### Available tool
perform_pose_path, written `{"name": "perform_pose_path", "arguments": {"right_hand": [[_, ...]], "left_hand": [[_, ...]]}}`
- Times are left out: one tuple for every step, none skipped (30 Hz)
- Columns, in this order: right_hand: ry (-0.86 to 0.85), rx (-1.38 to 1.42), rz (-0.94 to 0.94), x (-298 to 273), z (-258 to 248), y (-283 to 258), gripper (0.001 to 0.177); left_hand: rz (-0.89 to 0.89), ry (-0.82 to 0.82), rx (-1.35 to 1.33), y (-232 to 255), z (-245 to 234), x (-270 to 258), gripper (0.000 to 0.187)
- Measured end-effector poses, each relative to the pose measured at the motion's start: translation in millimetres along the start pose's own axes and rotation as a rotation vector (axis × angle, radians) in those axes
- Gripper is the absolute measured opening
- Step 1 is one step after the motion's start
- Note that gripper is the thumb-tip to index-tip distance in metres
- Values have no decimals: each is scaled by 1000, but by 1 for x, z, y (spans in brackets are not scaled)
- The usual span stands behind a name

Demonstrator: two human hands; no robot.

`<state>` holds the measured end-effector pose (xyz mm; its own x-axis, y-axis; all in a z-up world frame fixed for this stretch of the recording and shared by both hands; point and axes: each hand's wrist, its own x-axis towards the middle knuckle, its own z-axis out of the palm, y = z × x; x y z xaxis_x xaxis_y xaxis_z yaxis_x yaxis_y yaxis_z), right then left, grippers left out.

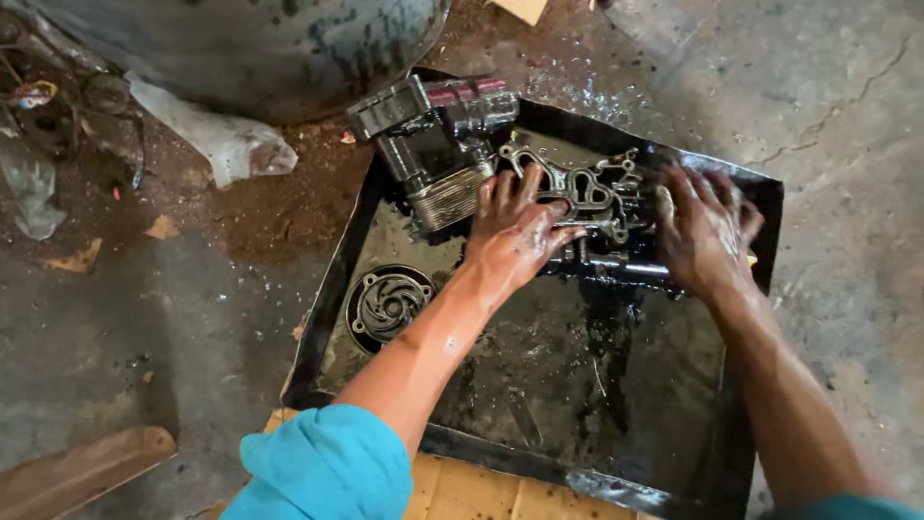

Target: The person scrubs various disassembled engine components by hand in a black tray filled with soapy water. They handle a cylinder head, a crankcase cover, and other small metal parts, turning them over and rubbing surfaces to remove grime.

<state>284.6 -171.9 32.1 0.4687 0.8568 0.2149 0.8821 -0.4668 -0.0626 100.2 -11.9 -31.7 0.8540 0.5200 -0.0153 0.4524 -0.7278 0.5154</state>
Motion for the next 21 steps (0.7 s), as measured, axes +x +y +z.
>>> {"name": "perform_pose_path", "arguments": {"right_hand": [[2,-10,-7,-1,-3,-3,42],[4,-21,-14,-3,-5,-7,42],[17,-16,2,-9,-7,-11,47],[30,-11,18,-27,-9,-19,53],[27,-4,25,-43,-9,-25,60],[44,-20,4,-51,-8,-28,59],[64,-37,-9,-54,-8,-28,58],[83,-53,-23,-53,-8,-25,57],[56,-75,-21,-49,-7,-22,56],[30,-96,-19,-34,-6,-15,56],[7,-120,-16,-13,-6,-6,55],[-61,-66,51,5,-6,3,51],[-127,-13,119,15,-5,8,47],[-193,41,188,16,-2,8,43],[-111,-18,156,13,-2,10,42],[-29,-79,124,4,2,6,41],[47,-139,82,-12,7,0,40],[63,-203,71,-33,12,-8,46],[74,-265,58,-49,17,-13,53],[85,-328,44,-57,20,-12,60],[101,-307,29,-61,22,-9,58]], "left_hand": [[3,39,11,2,-2,-3,54],[5,78,22,2,-4,-8,53],[8,128,31,1,-7,-6,53],[32,126,23,0,-9,-2,52],[40,117,9,1,-8,-5,52],[49,109,-6,1,-7,-7,52],[45,113,-23,1,-7,-7,53],[41,117,-41,3,-8,-6,53],[41,116,-53,3,-10,-7,54],[34,89,-40,5,-14,-8,54],[31,65,-26,8,-18,-8,53],[29,42,-12,11,-23,-8,53],[12,24,-4,13,-28,-11,54],[-5,7,5,14,-32,-13,55],[-14,-11,10,16,-34,-13,55],[-16,-15,3,17,-36,-12,55],[-26,-17,-6,18,-35,-12,55],[-36,-20,-14,17,-34,-12,55],[-33,-16,1,16,-30,-10,55],[-29,-13,16,15,-25,-9,55],[-29,-7,31,14,-21,-8,55]]}}
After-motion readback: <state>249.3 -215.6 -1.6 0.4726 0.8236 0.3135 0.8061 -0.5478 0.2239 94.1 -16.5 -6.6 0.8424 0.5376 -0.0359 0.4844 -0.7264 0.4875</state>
